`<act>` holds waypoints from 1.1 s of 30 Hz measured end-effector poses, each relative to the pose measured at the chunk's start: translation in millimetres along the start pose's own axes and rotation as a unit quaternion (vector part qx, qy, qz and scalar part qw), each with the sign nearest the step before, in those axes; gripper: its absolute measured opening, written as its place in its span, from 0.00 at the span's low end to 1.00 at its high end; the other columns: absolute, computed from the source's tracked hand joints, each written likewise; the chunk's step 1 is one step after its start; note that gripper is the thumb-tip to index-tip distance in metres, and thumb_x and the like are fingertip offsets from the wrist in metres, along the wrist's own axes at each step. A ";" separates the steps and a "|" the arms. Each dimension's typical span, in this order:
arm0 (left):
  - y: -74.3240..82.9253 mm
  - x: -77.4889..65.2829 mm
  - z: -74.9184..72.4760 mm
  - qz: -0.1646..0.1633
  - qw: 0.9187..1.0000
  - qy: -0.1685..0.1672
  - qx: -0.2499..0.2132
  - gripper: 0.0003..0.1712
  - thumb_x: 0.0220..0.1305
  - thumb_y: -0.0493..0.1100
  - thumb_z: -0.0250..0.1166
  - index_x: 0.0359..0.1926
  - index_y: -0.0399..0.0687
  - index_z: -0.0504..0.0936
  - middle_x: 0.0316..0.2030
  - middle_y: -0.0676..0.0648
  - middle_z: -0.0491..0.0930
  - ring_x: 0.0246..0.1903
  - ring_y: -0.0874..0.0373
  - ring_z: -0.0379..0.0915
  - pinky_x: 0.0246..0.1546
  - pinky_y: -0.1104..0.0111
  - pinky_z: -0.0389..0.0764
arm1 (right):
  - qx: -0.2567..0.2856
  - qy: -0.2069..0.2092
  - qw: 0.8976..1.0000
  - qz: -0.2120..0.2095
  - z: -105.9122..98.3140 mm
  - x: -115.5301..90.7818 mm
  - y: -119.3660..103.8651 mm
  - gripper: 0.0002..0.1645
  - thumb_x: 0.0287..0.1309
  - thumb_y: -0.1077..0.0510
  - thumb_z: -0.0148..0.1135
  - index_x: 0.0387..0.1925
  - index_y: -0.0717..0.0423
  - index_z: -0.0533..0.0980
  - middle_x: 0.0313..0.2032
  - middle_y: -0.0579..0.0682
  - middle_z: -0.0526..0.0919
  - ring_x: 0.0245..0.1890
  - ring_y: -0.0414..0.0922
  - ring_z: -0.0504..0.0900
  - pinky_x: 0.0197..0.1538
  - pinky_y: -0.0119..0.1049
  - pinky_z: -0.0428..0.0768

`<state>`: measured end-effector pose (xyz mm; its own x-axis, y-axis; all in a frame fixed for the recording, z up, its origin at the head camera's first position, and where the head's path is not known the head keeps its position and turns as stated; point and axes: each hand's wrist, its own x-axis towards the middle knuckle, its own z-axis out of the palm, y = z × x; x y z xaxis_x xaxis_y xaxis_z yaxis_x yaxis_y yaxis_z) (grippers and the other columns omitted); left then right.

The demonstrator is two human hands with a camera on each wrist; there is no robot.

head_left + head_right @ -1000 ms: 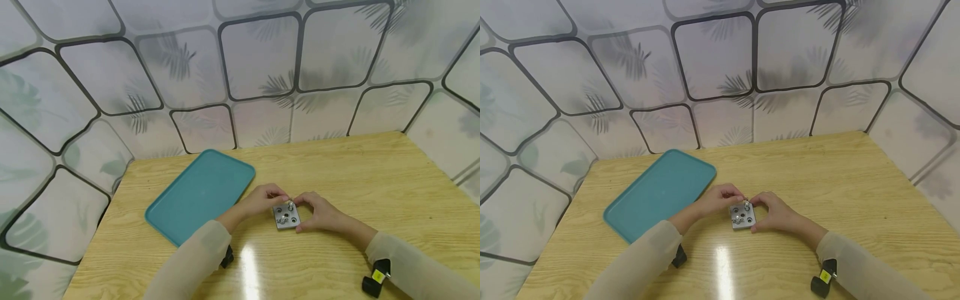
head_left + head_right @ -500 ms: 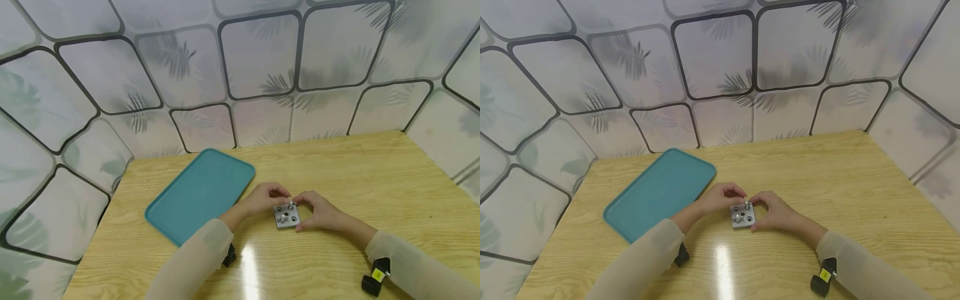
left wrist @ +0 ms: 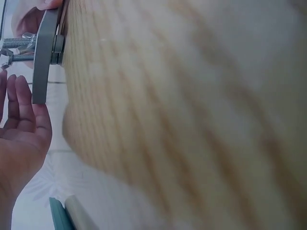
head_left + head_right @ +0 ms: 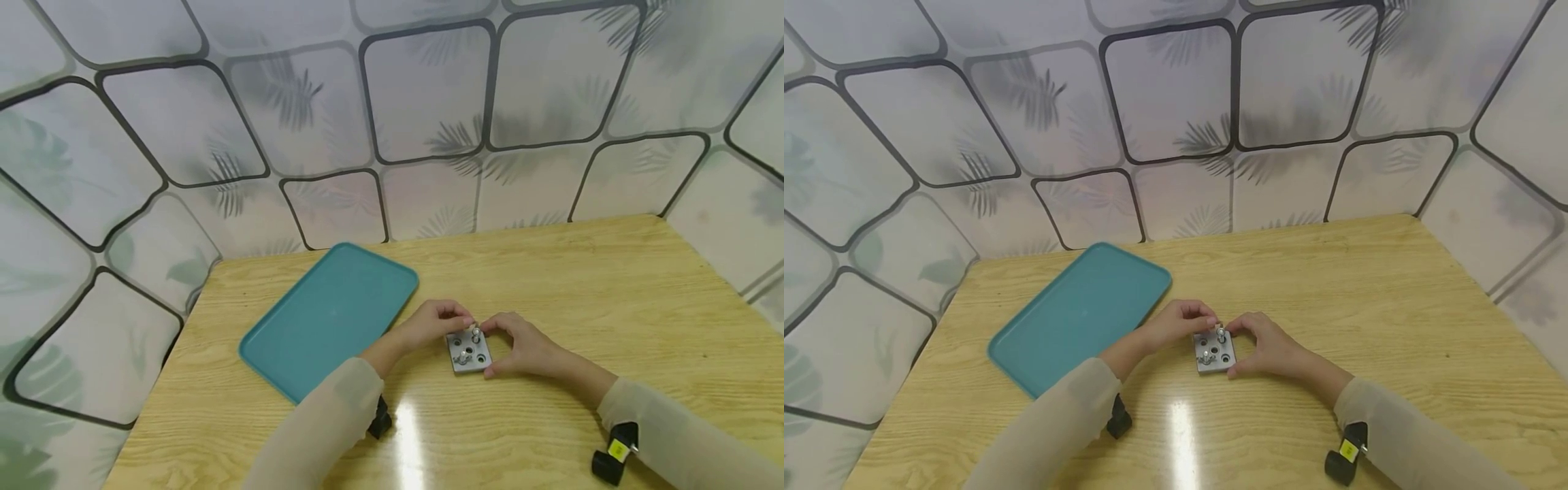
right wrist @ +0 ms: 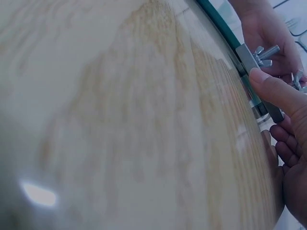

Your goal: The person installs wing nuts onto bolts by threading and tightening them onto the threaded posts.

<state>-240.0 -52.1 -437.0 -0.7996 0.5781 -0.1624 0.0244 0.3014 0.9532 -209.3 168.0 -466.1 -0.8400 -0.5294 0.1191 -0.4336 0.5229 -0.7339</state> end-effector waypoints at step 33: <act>-12.2 0.5 1.9 -0.024 0.998 0.025 -0.043 0.12 0.59 0.45 0.63 0.40 0.42 0.80 0.35 0.54 0.79 0.36 0.66 0.71 0.40 0.75 0.71 | -0.009 0.006 1.000 0.004 0.1 0.2 0.7 0.42 0.25 0.39 0.76 0.46 0.51 0.74 0.46 0.43 0.77 0.48 0.44 0.70 0.53 0.43 0.68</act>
<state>-239.5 -54.0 -449.2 -0.8275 0.5256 -0.1974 -0.0644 0.2604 0.9634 -209.7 168.1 -466.6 -0.8477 -0.5163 0.1215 -0.4323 0.5398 -0.7223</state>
